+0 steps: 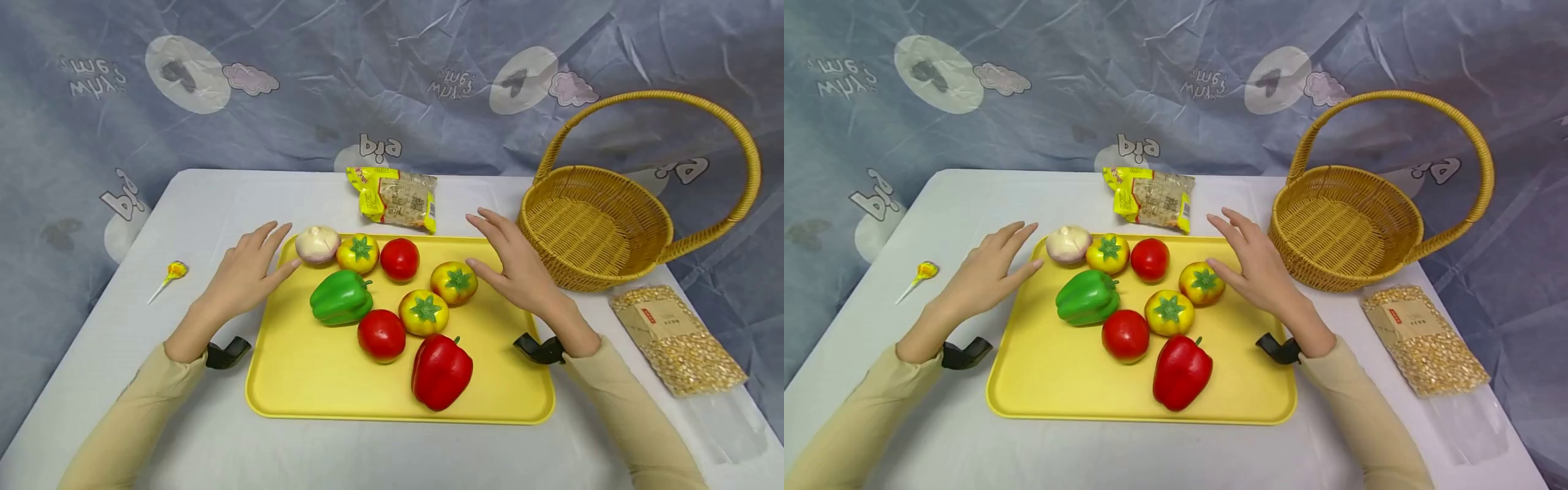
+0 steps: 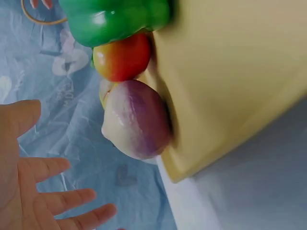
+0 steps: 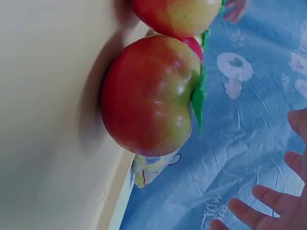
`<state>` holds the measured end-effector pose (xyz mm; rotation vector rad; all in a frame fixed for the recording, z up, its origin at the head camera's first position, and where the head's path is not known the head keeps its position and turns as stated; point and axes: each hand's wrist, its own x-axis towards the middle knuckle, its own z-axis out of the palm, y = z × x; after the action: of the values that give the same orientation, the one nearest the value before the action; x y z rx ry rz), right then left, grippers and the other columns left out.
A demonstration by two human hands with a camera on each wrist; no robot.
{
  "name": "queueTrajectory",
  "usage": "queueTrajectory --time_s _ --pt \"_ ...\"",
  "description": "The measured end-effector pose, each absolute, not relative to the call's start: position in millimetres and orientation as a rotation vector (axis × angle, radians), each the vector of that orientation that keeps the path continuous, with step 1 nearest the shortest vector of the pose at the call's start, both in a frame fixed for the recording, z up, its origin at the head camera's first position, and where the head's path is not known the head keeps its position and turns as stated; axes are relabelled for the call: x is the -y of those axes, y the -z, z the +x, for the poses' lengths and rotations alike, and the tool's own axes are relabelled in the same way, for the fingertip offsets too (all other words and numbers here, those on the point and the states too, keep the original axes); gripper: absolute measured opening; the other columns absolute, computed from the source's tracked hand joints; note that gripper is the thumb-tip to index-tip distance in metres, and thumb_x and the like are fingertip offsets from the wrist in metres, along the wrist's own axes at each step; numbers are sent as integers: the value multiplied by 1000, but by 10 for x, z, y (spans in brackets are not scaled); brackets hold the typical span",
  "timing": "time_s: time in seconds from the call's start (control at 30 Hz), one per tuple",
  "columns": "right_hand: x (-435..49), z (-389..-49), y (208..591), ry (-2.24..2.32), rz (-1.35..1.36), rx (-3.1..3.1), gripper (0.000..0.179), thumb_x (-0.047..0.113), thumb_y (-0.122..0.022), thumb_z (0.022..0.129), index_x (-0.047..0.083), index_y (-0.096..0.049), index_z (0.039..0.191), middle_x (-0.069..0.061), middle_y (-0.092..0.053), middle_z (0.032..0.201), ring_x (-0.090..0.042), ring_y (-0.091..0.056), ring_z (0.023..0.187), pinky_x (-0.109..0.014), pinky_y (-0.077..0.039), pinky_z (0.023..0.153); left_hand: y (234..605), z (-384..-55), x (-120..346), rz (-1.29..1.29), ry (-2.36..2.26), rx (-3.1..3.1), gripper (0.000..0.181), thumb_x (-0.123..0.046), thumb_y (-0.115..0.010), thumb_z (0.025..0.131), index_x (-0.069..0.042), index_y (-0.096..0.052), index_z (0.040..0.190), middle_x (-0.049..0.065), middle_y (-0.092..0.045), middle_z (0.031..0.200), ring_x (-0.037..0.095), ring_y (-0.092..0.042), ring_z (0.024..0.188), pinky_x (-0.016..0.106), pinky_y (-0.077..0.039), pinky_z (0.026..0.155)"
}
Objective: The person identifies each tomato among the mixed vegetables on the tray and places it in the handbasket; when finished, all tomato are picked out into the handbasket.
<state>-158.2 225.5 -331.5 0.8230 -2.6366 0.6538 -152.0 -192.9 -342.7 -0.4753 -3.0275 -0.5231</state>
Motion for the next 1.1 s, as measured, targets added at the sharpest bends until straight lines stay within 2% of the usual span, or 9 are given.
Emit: queueTrajectory --time_s 0.17,0.27,0.4,0.6,0.87,1.1 --pt "-2306 -1557 3339 -764 787 2593 62 19 -64 89 17 -36 144 -14 -35 147 -33 -40 129 -52 -37 99 3512 -1465 2007 -487 627 3002 62 -44 -46 96 -7 -33 145 23 -37 141 41 -40 124 59 -37 94" --pt "-2342 -1553 3358 -818 787 2572 59 15 -63 89 14 -39 142 -13 -38 144 -29 -47 119 -46 -42 91 3594 -1461 2071 -464 709 3027 59 -39 -47 97 -4 -36 142 24 -45 127 35 -49 103 48 -44 82" --pt "-2393 -1547 3389 -877 796 2606 60 13 -63 89 17 -38 142 -11 -42 141 -24 -53 108 -39 -46 81 3695 -1492 2166 -441 801 3077 54 -33 -51 96 -3 -40 140 21 -51 106 23 -48 78 32 -40 65" --pt "-2464 -1580 3445 -936 821 2683 63 14 -65 88 21 -37 143 -8 -46 137 -21 -56 102 -35 -48 80 3835 -1553 2310 -565 919 3143 54 -27 -56 94 -5 -38 140 12 -59 92 16 -51 73 28 -41 66" --pt "-2532 -1620 3511 -1010 798 2838 65 22 -67 87 25 -35 144 -6 -48 134 -19 -52 97 -34 -46 76 4004 -1584 2399 -725 1111 3078 53 -23 -63 90 -8 -43 137 5 -55 88 6 -46 68 21 -39 63" --pt "-2574 -1725 3641 -1186 956 2891 70 17 -69 85 16 -34 145 -13 -44 140 -20 -52 93 -31 -46 76 4065 -1615 2440 -759 1190 3065 54 -22 -69 85 -8 -50 134 3 -53 85 3 -45 65 20 -39 62"
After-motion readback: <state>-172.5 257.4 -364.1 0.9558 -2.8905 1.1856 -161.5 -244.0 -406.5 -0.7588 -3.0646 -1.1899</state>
